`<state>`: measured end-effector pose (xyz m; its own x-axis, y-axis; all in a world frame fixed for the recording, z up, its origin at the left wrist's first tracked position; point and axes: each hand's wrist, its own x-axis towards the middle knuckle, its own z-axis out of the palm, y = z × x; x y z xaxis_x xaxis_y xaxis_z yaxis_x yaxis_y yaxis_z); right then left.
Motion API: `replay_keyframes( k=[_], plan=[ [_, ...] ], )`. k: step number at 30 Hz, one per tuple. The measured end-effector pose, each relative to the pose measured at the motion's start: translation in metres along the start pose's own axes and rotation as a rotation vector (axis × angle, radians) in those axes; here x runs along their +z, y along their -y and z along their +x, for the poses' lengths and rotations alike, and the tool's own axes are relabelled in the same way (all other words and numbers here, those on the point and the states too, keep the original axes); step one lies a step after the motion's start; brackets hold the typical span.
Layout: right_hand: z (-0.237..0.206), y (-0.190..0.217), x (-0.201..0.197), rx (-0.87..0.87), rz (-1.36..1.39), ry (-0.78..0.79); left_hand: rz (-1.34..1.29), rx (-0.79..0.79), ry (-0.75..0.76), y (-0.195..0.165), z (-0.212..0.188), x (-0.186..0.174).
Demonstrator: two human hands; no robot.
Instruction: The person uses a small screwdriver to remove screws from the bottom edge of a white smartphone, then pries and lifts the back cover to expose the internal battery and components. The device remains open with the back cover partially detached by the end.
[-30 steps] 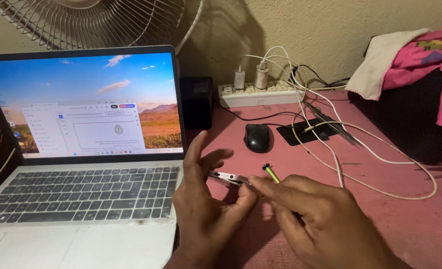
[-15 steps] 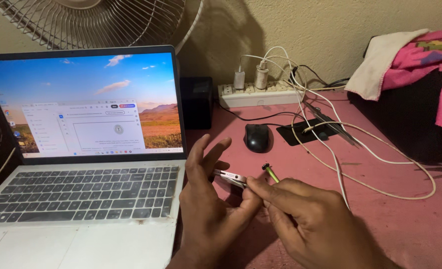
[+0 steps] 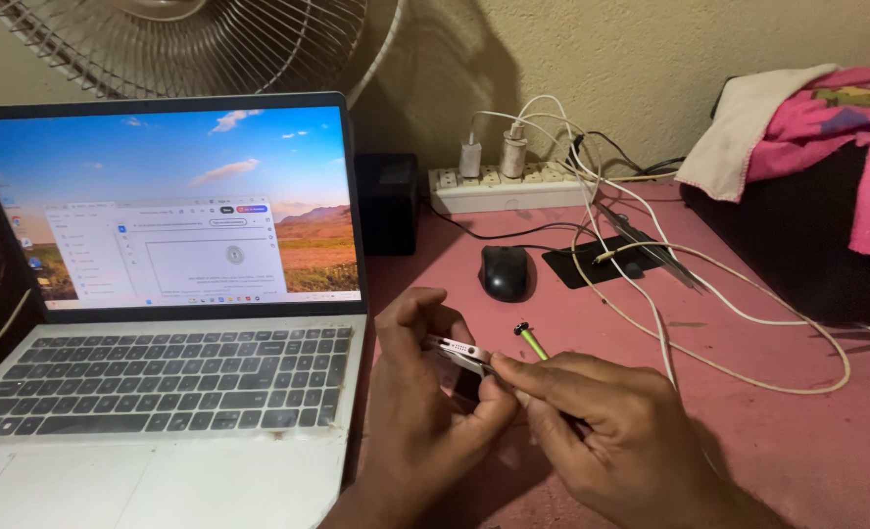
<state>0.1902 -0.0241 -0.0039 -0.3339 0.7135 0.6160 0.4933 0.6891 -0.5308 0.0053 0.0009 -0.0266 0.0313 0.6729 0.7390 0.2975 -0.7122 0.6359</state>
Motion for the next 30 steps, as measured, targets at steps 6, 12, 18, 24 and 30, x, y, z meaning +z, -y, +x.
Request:
replay_keyframes(
  k=[6,12,18,24,30],
  plan=[
    [0.001,0.0,0.003,-0.099,-0.056,-0.04,0.009,-0.027,-0.014,0.001,-0.002,0.003],
    [0.003,-0.003,-0.015,0.016,-0.094,0.024,-0.045,0.26,0.048,-0.006,-0.011,0.013],
    [0.007,-0.008,-0.015,-0.041,-0.056,-0.001,-0.07,0.034,-0.064,0.0,-0.002,0.003],
    [0.005,-0.001,-0.011,-0.068,0.003,0.019,-0.065,-0.101,-0.053,-0.001,0.0,0.003],
    [0.006,0.004,-0.013,-0.071,-0.019,0.016,-0.071,0.008,-0.055,-0.001,-0.001,0.006]
  ],
)
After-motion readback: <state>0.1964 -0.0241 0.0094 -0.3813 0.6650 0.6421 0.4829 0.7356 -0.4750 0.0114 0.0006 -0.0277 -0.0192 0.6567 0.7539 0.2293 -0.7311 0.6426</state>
